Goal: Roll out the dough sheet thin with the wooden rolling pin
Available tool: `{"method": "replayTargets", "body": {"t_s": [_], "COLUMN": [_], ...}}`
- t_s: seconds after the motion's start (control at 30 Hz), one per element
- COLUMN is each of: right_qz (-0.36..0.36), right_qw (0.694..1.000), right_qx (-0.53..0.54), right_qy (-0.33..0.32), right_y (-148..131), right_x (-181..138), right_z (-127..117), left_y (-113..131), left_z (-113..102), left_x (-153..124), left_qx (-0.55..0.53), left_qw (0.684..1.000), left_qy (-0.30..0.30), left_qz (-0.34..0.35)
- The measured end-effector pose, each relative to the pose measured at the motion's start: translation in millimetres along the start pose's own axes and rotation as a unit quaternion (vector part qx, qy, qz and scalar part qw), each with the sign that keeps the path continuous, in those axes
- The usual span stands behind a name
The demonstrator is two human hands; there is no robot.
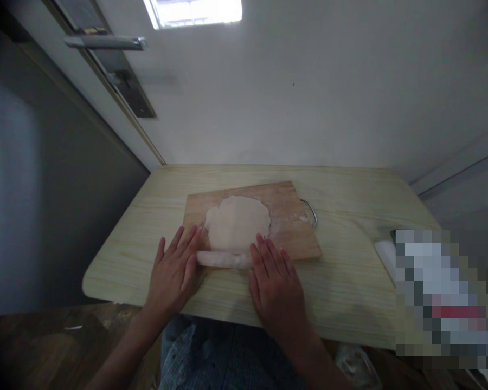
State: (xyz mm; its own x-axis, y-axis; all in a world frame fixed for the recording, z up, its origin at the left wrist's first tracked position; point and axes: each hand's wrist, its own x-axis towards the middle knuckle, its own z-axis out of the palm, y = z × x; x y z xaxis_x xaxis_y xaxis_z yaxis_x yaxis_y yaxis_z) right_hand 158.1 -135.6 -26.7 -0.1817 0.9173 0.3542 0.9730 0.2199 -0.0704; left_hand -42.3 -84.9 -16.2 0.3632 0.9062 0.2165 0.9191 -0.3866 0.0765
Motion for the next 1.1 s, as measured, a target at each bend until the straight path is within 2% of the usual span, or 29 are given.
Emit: {"method": "replayTargets", "body": {"t_s": [0.13, 0.23, 0.4, 0.57, 0.7, 0.83, 0.93, 1.1], "right_qz": [-0.022, -0.022, 0.009, 0.044, 0.051, 0.049, 0.047, 0.007], "right_qw": [1.000, 1.000, 1.000, 0.999, 0.998, 0.998, 0.998, 1.000], "right_qx": [-0.016, -0.016, -0.017, -0.021, -0.009, -0.008, -0.014, -0.017], "right_qy": [-0.001, -0.004, -0.009, -0.011, -0.020, -0.035, -0.043, -0.010], "right_y": [1, 5, 21, 39, 45, 32, 15, -3], "right_x": [-4, 5, 49, 101, 114, 92, 62, 23], "right_z": [-1, 1, 10, 19, 19, 15, 8, 0], "left_y": [-1, -2, -2, -11, -18, -15, -9, -5], "left_z": [2, 2, 3, 10, 16, 14, 9, 7], "left_x": [-8, 1, 50, 105, 126, 113, 83, 36], "left_qx": [0.004, 0.020, 0.044, 0.009, -0.023, -0.008, 0.015, 0.030], "left_qw": [1.000, 1.000, 0.999, 0.999, 0.998, 0.998, 0.998, 0.997], "left_qy": [0.003, 0.002, 0.008, 0.003, -0.002, 0.021, 0.025, 0.049], "left_qz": [0.007, 0.004, -0.021, -0.043, -0.052, -0.054, -0.053, -0.052]}}
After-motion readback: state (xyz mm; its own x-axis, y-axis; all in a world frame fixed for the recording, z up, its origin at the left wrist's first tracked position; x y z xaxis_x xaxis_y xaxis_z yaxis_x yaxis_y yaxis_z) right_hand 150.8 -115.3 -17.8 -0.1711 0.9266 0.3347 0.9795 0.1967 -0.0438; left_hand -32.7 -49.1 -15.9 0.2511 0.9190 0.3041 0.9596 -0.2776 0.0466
